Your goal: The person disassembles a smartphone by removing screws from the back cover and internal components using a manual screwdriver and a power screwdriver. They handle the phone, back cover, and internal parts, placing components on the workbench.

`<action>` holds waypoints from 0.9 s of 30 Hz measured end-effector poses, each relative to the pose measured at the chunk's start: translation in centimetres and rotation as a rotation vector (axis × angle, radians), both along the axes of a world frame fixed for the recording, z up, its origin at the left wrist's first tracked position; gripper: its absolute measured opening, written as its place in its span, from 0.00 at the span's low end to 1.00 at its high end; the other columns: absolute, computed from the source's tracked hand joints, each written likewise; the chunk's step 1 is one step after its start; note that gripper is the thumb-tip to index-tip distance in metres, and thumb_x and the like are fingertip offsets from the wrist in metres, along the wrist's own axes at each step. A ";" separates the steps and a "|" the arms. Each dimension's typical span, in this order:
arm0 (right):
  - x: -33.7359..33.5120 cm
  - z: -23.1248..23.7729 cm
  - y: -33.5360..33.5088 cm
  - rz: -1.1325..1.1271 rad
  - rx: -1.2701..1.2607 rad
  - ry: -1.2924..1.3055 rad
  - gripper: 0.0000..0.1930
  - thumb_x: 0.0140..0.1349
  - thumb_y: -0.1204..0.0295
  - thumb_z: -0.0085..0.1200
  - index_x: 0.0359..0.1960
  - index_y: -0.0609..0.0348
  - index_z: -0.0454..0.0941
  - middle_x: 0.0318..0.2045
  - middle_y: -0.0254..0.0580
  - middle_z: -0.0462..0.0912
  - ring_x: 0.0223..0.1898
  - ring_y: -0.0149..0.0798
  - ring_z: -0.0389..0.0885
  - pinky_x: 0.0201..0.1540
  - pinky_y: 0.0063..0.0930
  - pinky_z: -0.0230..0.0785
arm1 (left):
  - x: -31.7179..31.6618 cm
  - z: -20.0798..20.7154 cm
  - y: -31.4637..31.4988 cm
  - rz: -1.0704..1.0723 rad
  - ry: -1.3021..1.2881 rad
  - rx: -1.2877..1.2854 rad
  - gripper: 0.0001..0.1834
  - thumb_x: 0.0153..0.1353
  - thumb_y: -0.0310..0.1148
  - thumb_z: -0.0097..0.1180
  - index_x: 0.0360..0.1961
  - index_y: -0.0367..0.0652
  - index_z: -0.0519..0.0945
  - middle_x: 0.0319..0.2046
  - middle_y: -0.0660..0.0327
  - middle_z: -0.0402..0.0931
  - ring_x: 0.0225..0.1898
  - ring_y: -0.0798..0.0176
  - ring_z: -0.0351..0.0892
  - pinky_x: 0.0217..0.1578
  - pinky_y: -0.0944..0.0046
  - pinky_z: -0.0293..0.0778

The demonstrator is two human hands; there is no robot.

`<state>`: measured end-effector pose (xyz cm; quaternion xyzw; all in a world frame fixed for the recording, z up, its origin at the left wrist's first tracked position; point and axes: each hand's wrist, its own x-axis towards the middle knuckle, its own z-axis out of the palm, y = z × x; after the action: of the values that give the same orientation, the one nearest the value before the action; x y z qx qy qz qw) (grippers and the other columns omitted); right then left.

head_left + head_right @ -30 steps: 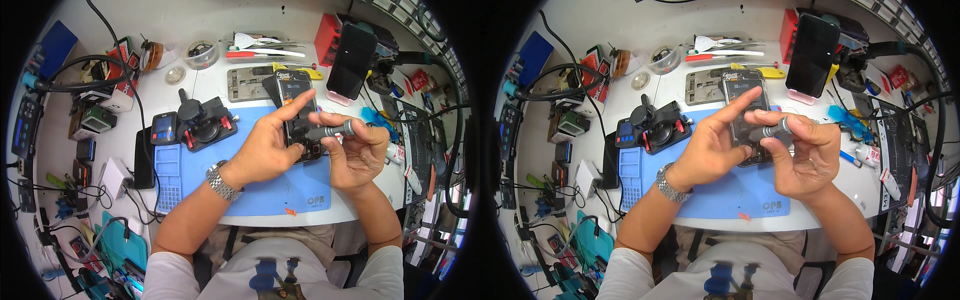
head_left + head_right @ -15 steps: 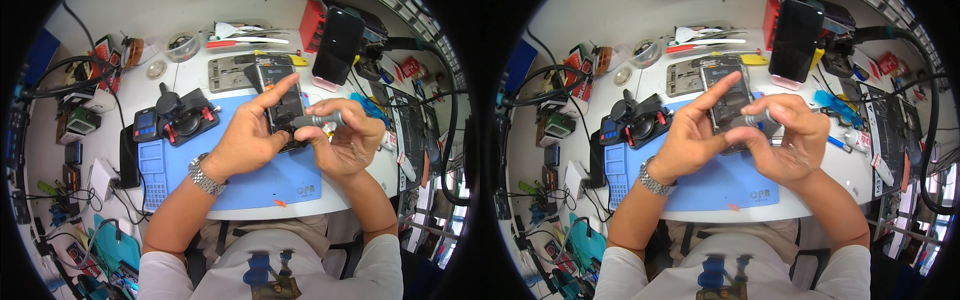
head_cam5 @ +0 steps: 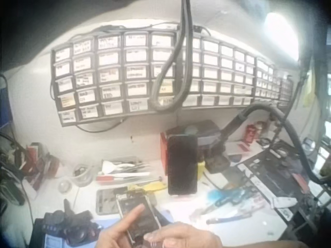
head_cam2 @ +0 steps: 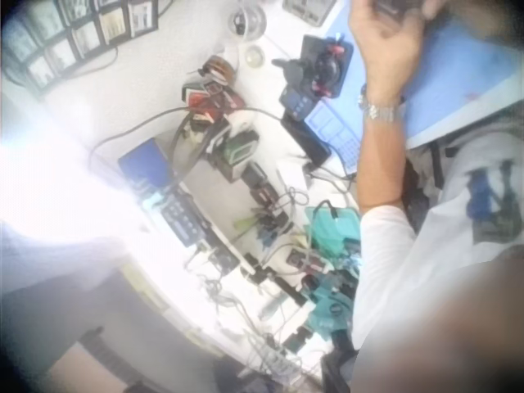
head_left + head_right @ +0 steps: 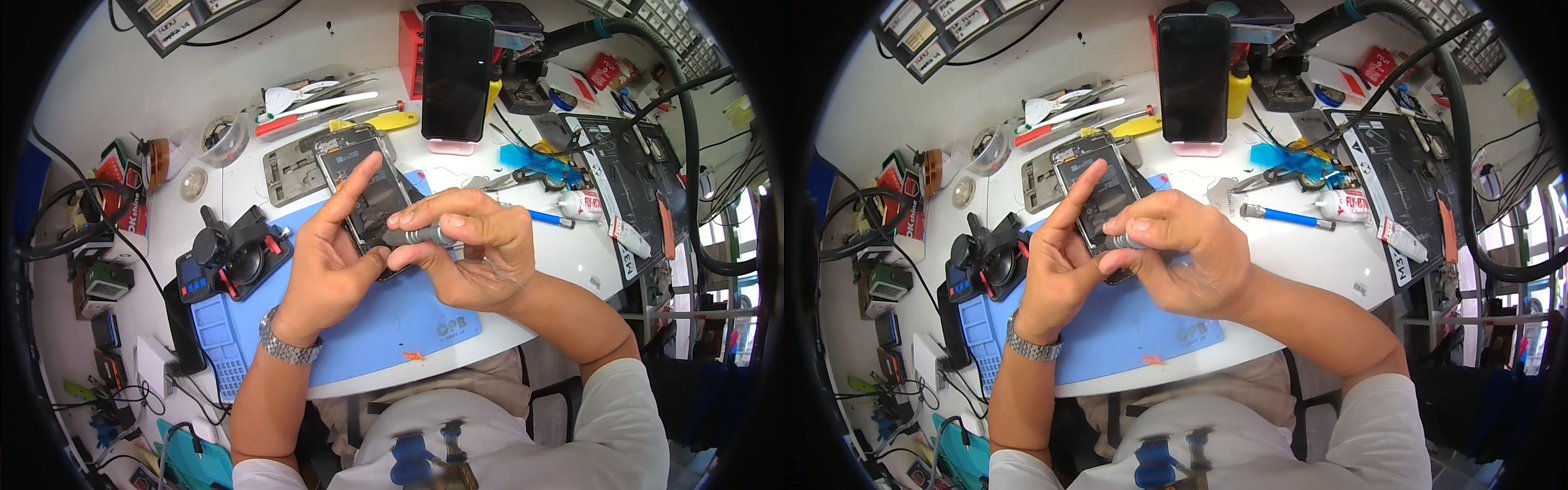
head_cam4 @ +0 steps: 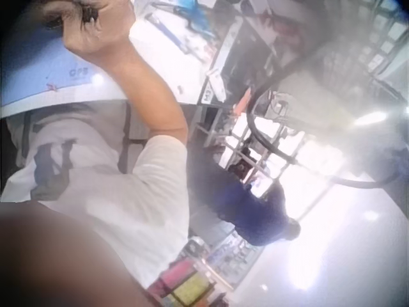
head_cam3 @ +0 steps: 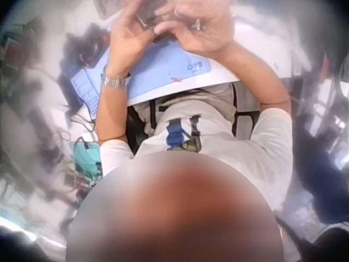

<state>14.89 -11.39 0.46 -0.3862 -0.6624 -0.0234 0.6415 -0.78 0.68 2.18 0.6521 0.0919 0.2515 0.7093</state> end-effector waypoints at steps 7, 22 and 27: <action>-0.5 -0.6 -0.4 0.052 -0.147 0.118 0.42 0.57 0.87 0.71 0.72 0.43 0.68 0.48 0.50 0.87 0.47 0.47 0.91 0.52 0.39 0.85 | -0.1 0.4 -0.3 0.006 0.062 -0.055 0.50 0.54 0.15 0.66 0.79 0.33 0.60 0.73 0.55 0.68 0.60 0.74 0.74 0.47 0.75 0.70; -1.0 -1.0 0.1 -0.103 0.006 0.040 0.32 0.57 0.87 0.70 0.62 0.55 0.71 0.46 0.52 0.85 0.41 0.49 0.88 0.41 0.35 0.82 | -0.1 -0.2 -0.2 0.011 0.047 -0.048 0.48 0.55 0.11 0.65 0.78 0.32 0.62 0.72 0.54 0.69 0.68 0.67 0.71 0.65 0.65 0.70; -0.7 -0.4 0.0 -0.078 -0.114 0.053 0.30 0.60 0.86 0.69 0.62 0.60 0.70 0.46 0.56 0.86 0.44 0.48 0.89 0.43 0.34 0.83 | 0.1 0.0 -0.4 0.011 0.041 -0.075 0.47 0.55 0.08 0.59 0.79 0.33 0.61 0.72 0.54 0.68 0.69 0.64 0.70 0.68 0.63 0.69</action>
<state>14.22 -11.40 0.08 -0.4481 -0.6300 -0.0005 0.6343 -0.63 0.30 2.17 0.6295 0.1194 0.2385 0.7297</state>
